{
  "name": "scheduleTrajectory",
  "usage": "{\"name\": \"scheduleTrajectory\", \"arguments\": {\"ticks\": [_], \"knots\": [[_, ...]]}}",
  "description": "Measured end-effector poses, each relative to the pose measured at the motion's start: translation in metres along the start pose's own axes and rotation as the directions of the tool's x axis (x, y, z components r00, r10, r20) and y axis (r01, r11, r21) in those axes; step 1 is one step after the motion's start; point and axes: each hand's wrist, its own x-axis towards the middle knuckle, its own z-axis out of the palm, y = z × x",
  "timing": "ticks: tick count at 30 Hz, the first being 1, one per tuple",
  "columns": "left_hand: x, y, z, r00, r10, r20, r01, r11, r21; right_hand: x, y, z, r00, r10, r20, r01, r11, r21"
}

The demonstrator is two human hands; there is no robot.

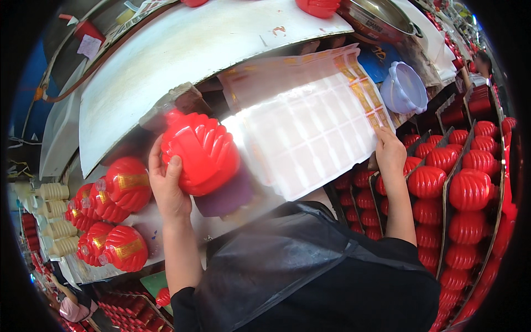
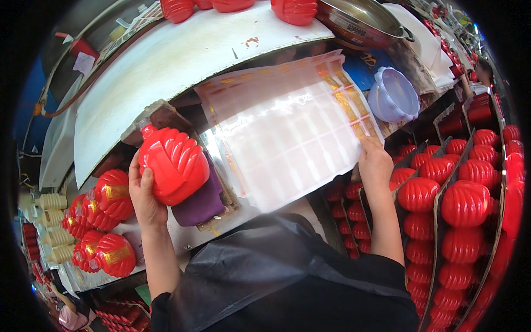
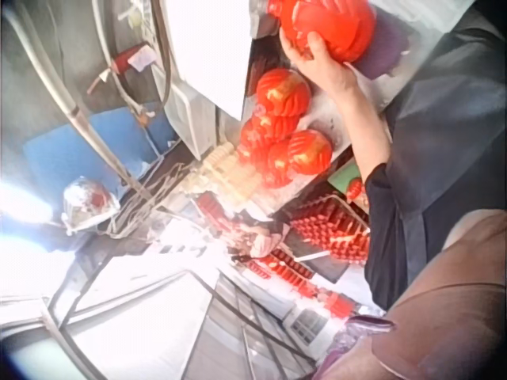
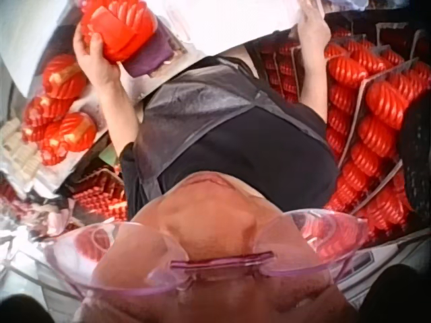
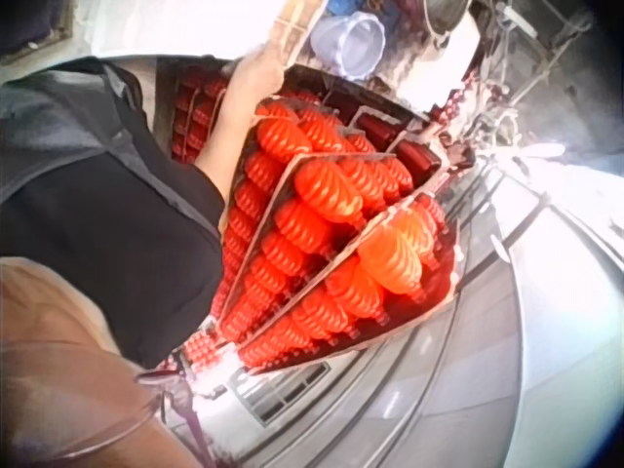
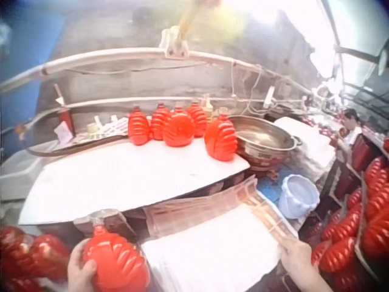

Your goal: The person repeatedly picks up red plastic bottles, applies a gold label to each bottle, and places the labeled bottles on the work surface. The process is repeated for multiple bottles in a continuous sequence.

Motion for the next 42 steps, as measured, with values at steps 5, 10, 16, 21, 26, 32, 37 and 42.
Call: {"name": "scheduleTrajectory", "arguments": {"ticks": [5, 10, 16, 21, 26, 32, 37, 42], "knots": [[-0.007, 0.000, 0.004, 0.992, 0.115, -0.050, -0.102, 0.973, 0.208, -0.039, 0.005, 0.011, 0.990, -0.077, 0.118, 0.084, 0.995, -0.054], [-0.020, 0.001, 0.008, 0.984, 0.174, 0.028, -0.175, 0.950, 0.259, -0.055, 0.001, 0.010, 0.966, -0.239, 0.098, 0.236, 0.971, 0.044], [-0.023, 0.007, 0.007, 0.993, 0.113, 0.037, -0.119, 0.940, 0.320, -0.046, -0.012, -0.004, 0.882, -0.464, -0.080, 0.468, 0.848, 0.250], [-0.024, 0.013, 0.014, 0.994, 0.102, 0.035, -0.108, 0.921, 0.375, -0.005, -0.083, -0.027, 0.858, -0.225, 0.461, -0.157, 0.740, 0.654], [-0.022, 0.019, 0.018, 0.996, 0.086, 0.032, -0.092, 0.930, 0.356, 0.067, -0.188, -0.057, 0.703, -0.442, 0.558, -0.213, 0.617, 0.757], [-0.009, 0.028, 0.018, 0.997, 0.079, 0.022, -0.082, 0.930, 0.359, 0.086, -0.302, -0.101, 0.461, -0.860, -0.219, 0.817, 0.315, 0.484], [0.011, 0.033, 0.021, 0.994, 0.106, -0.016, -0.083, 0.854, 0.514, 0.053, -0.326, -0.086, 0.177, -0.981, -0.076, 0.984, 0.179, -0.020], [0.018, 0.027, 0.020, 0.986, 0.159, 0.041, -0.148, 0.758, 0.635, 0.027, -0.309, -0.084, 0.136, -0.982, -0.135, 0.987, 0.147, -0.072]]}}
